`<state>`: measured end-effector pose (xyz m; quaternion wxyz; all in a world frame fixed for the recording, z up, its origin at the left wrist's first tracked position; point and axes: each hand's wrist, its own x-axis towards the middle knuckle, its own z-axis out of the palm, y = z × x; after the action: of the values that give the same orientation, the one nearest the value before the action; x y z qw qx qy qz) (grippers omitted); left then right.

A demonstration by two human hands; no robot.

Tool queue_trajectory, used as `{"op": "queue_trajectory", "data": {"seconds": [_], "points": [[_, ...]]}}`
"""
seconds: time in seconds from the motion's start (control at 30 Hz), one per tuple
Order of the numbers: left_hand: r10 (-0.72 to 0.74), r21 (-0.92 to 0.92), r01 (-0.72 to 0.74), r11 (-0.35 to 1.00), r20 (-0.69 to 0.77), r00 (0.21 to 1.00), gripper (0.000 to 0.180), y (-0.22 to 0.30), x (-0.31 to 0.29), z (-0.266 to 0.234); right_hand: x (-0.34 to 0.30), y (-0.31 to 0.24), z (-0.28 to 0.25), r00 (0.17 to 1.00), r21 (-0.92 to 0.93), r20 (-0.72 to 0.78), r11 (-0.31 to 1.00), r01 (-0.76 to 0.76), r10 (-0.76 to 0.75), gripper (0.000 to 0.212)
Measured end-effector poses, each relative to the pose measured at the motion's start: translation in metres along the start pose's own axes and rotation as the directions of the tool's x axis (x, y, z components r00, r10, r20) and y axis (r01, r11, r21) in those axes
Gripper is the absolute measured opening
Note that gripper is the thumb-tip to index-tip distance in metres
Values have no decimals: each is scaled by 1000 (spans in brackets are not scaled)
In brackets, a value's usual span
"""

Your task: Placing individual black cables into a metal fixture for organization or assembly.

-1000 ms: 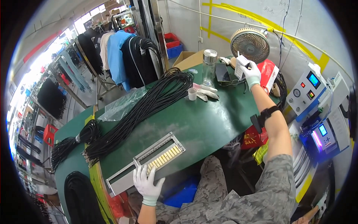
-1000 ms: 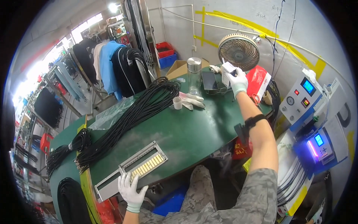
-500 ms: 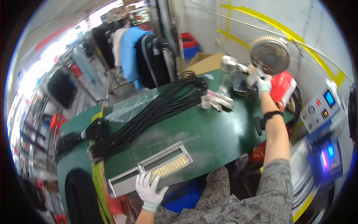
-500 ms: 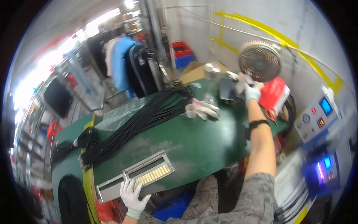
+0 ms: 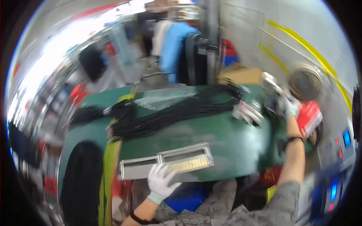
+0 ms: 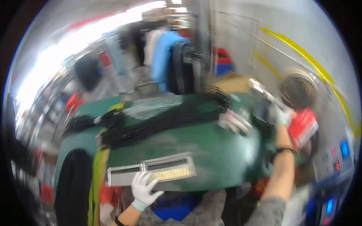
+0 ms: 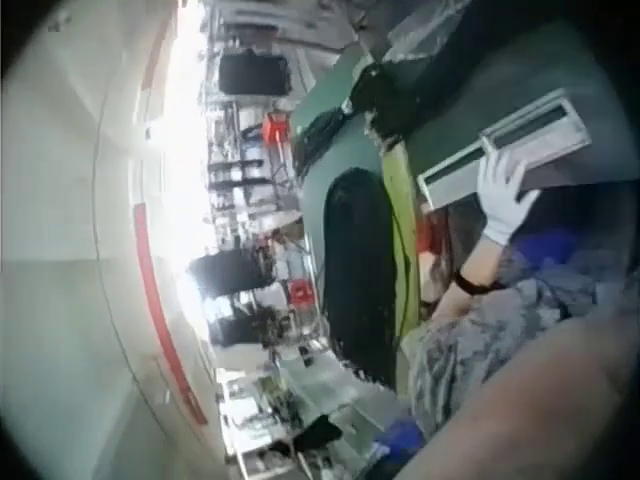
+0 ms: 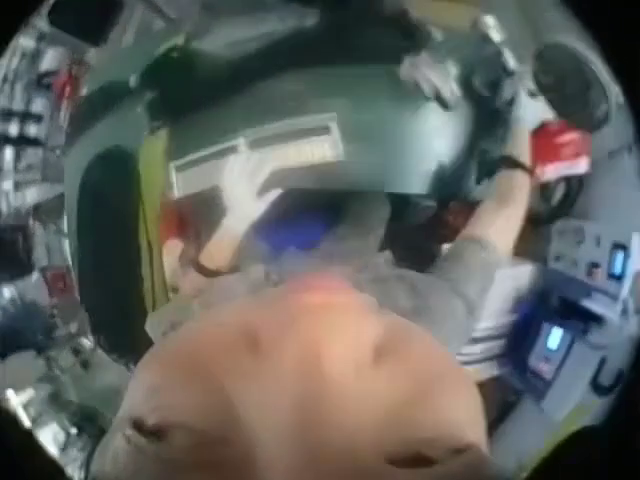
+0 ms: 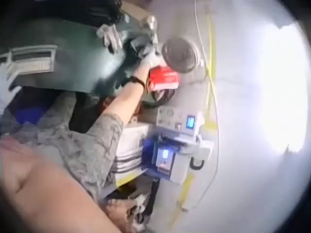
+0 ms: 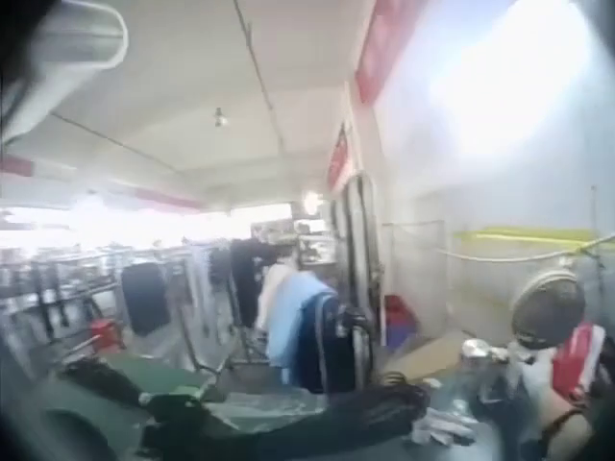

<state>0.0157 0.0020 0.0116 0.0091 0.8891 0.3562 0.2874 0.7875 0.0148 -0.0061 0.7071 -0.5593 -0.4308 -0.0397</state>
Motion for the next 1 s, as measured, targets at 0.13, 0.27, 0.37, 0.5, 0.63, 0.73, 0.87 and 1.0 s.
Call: {"op": "queue_trajectory", "data": {"seconds": [0.13, 0.27, 0.37, 0.5, 0.63, 0.73, 0.87, 1.0], "points": [[-37, -11, 36, 999, -30, 999, 55, -1, 2, -1, 19, 24, -12, 984, -660, -158, 733, -166, 81, 42], [-64, 30, 65, 997, -34, 997, 57, -4, -15, -15, 20, 11, 33, 961, -714, -132, 649, -264, 245, 55], [-61, 31, 62, 998, -48, 997, 57, -2, -17, -12, 21, -4, 49, 945, -780, -198, 542, -314, 262, 59], [-34, 1, 34, 999, -48, 998, 57, -4, -11, -8, 36, 24, 24, 861, -562, -167, 671, -484, 481, 64], [-4, -30, 3, 1000, -48, 999, 57, -5, -10, -3, 41, 46, 10, 937, -661, -228, 664, -349, 265, 53], [-17, -6, 17, 1000, -46, 999, 57, -6, -9, -4, 8, 17, 25, 993, -697, -118, 713, -79, -5, 60], [-23, -5, 23, 1000, -46, 999, 57, -4, -17, -10, -66, -96, 67, 961, -775, -260, 574, -265, 92, 69], [-22, -12, 22, 1000, -50, 999, 57, -5, -21, -9, -175, -187, 68, 992, -693, 53, 719, -47, 116, 67]]}}
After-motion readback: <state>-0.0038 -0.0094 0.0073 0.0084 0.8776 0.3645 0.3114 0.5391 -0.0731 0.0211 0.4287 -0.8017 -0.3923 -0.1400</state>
